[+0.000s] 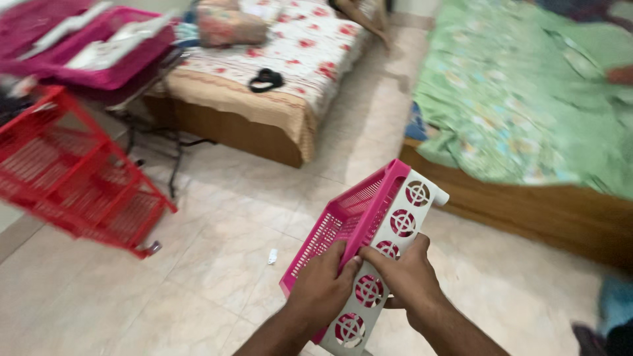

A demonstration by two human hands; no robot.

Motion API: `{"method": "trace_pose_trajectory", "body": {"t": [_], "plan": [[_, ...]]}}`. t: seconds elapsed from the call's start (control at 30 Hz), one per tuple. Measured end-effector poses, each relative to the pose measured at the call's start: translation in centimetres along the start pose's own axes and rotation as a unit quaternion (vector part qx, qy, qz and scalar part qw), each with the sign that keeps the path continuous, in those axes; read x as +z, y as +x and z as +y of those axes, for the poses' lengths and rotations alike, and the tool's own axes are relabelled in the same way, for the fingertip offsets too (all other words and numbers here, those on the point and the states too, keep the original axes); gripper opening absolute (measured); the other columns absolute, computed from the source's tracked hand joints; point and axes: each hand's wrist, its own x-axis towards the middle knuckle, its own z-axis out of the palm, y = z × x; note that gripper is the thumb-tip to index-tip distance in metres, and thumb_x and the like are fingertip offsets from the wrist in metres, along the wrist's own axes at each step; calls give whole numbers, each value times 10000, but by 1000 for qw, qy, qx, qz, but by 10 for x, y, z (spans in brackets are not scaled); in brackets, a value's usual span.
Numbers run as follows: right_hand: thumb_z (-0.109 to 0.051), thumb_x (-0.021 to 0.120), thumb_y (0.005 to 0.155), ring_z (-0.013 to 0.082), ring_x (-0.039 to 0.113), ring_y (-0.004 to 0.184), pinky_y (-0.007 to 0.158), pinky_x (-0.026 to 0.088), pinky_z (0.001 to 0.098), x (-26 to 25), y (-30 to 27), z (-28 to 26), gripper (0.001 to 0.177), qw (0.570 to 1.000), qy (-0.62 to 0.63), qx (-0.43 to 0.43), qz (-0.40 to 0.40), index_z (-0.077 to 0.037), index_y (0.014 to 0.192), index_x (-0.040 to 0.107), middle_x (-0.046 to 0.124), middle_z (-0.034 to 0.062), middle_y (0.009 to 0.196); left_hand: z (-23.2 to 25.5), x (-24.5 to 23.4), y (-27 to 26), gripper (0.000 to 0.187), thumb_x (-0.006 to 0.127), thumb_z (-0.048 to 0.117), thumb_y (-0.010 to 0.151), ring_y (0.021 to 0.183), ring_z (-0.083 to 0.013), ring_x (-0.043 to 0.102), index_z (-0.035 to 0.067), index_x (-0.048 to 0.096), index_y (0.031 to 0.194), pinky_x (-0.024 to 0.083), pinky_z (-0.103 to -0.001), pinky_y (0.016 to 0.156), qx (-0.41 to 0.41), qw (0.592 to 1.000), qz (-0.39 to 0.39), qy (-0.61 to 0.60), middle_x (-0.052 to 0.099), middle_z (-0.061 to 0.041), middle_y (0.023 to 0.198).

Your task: The person removes items from a pink plastic basket, then inserts white decorative plastic panels into the basket's side slots. The person repeatedly fits and adjusts the panels to secure them in place.

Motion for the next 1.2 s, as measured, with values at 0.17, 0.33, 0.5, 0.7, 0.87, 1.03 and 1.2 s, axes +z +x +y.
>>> {"method": "trace_pose_trajectory", "body": {"t": [0.17,0.33,0.5,0.7,0.87,1.03,1.2], "plan": [[-333,831,795,324,786,900,658,687,527,24,0,-12,824,997,-33,-53,-51,-58,1306,246,683,186,1147,5,-14,-26,420,454,328,1028,807,-365,740,142,481,1404,565,-513,772,-30,994,87,59,743,-189,871],[-376,810,764,311,808,839,635,702,468,48,-6,-12,795,984,-153,-59,-69,-30,1293,327,732,206,1095,-10,-24,-42,518,474,326,1019,885,-400,732,139,410,1499,552,-540,829,-32,987,151,48,735,-220,907],[-420,801,766,301,814,829,621,699,444,78,-13,-15,832,971,-214,-55,-85,-32,1305,300,753,202,1077,-39,-39,-49,593,508,348,988,998,-424,712,236,390,1559,536,-517,956,-125,982,135,42,725,-270,969],[-418,809,755,288,814,806,592,696,431,108,-18,-22,816,967,-226,-89,-78,-20,1277,324,741,194,1061,-61,-57,-52,564,565,307,957,1010,-460,690,181,472,1499,526,-547,930,-42,975,219,4,710,-271,1036],[-384,815,771,319,803,802,586,689,434,128,-9,-32,794,968,-217,-111,-64,-37,1287,320,729,198,1040,-57,-85,-53,586,526,322,966,911,-372,756,231,431,1536,589,-466,859,-82,980,180,-25,756,-239,963],[-320,811,782,335,812,773,644,691,425,126,0,-61,767,952,-227,-193,-70,-63,1315,322,759,191,993,-49,-109,-38,634,548,300,974,902,-271,773,264,345,1573,646,-370,801,-63,977,134,-155,752,-142,1074],[-299,843,763,294,799,765,645,683,421,114,-19,-83,919,913,-291,-280,-53,-81,1436,256,744,160,1007,-48,-139,-13,588,572,214,921,1044,-242,732,142,445,1491,643,-377,878,7,961,125,-246,638,-90,1224]]}}
